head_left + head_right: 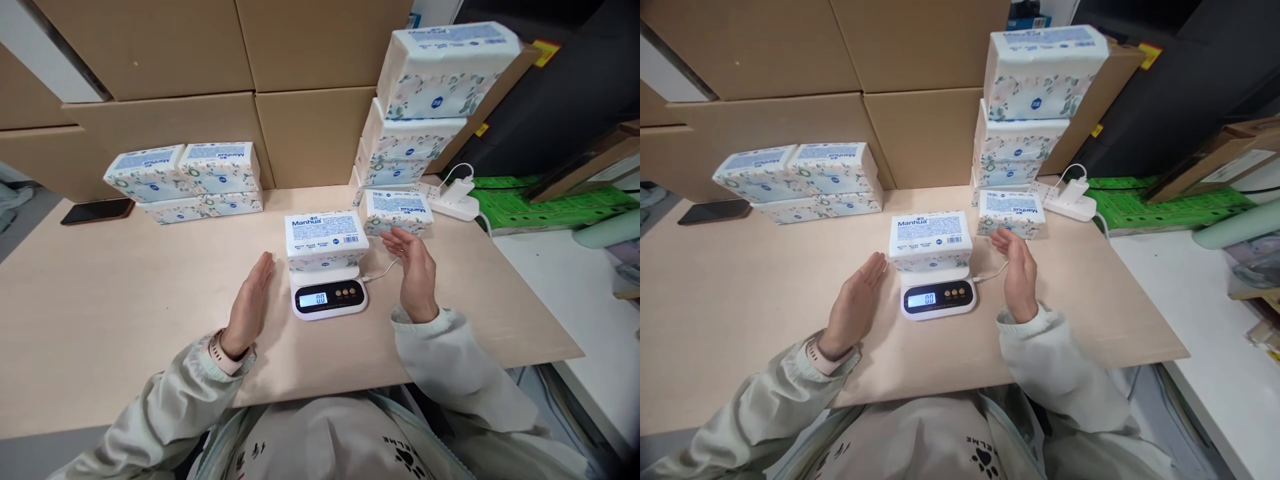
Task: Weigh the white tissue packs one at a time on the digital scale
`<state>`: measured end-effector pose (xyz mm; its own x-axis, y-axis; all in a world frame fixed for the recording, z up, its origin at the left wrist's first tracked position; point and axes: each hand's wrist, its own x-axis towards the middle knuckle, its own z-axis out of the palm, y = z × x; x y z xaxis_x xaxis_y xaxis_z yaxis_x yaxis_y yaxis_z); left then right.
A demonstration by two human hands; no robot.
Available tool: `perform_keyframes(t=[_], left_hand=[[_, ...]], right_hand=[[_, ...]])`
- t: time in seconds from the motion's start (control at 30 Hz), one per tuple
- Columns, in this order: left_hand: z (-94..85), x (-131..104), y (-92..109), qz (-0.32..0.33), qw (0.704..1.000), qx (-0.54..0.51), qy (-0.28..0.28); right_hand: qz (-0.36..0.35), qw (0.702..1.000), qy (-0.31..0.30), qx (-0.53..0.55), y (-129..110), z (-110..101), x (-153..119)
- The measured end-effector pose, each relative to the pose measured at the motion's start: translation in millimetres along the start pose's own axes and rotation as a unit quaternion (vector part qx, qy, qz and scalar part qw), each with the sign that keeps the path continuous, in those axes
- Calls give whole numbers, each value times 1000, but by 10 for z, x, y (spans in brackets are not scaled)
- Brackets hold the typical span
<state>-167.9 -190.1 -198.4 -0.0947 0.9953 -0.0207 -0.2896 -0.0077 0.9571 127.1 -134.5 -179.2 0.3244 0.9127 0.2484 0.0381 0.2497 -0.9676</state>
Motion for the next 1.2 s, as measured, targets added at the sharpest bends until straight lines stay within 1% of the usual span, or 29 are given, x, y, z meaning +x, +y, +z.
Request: perform_keyframes(t=[0.33,0.77,0.9,1.1,1.2], left_hand=[[17,10,16,13,1000,12,22],[10,17,15,17,999,1,27],[1,22,7,28,999,4,27],[10,16,16,19,999,18,29],[9,14,12,27,999,22,29]], right_hand=[[10,1000,16,5,24,-5,-6],[0,999,43,-9,-33,5,-20],[5,999,39,-13,-43,6,-25],[9,999,41,-21,-81,12,-44],[9,999,46,-21,-82,7,-45]])
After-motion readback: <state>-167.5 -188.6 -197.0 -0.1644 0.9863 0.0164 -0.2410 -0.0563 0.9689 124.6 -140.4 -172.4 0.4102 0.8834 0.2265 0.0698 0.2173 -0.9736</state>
